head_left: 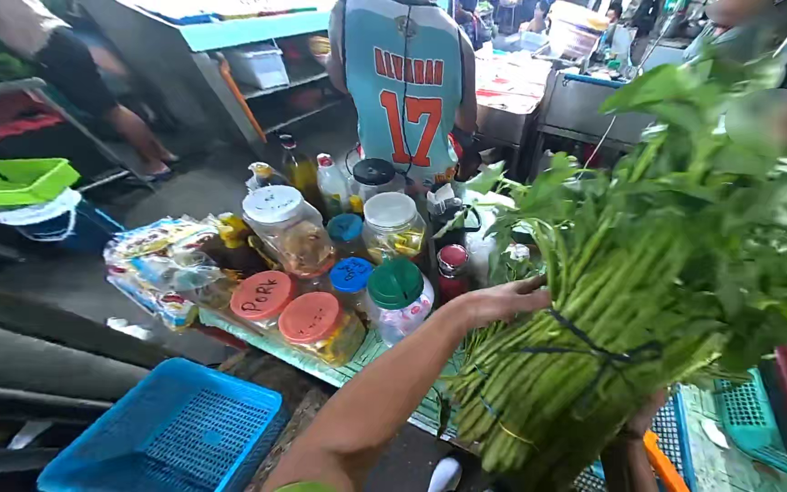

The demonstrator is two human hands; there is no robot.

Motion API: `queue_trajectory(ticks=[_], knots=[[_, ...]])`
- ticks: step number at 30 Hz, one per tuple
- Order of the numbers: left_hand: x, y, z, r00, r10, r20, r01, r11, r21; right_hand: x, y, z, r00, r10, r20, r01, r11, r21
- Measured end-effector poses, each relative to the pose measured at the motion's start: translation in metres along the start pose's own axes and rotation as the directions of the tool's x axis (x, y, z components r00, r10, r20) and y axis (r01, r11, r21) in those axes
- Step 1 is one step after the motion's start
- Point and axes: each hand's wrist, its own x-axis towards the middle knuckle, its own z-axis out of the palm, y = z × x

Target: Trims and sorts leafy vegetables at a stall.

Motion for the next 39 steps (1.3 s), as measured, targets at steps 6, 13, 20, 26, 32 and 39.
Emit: queue_trajectory(ticks=[6,13,20,26,32,39], knots=[[0.030,-0.027,-0.022,0.987,-0.051,-0.156,0.054,0.998,0.018,0.029,0.060,0.029,0.952,0.299,0.064,-0.305,0.939,0.158],[0.055,-0.048,-0.045,0.979,-0.050,-0.199,0.049,0.999,-0.010,0.066,0.076,0.055,0.839,0.508,-0.197,-0.539,0.825,-0.170],[0.064,-0.067,-0.048,0.952,-0.125,-0.279,0.176,0.970,0.167,0.099,0.084,0.038,0.774,0.622,-0.120,-0.630,0.739,-0.236],[0.069,-0.084,-0.051,0.915,-0.160,-0.371,0.222,0.967,0.129,0.122,0.093,0.048,0.763,0.634,-0.125,-0.634,0.697,-0.336],[0.074,-0.084,-0.057,0.872,-0.238,-0.428,0.343,0.921,0.187,0.140,0.127,0.052,0.687,0.696,-0.207,-0.719,0.611,-0.332],[0.104,-0.112,-0.055,0.842,-0.383,-0.380,0.487,0.843,0.229,0.143,0.138,0.062,0.637,0.732,-0.242,-0.673,0.376,-0.637]])
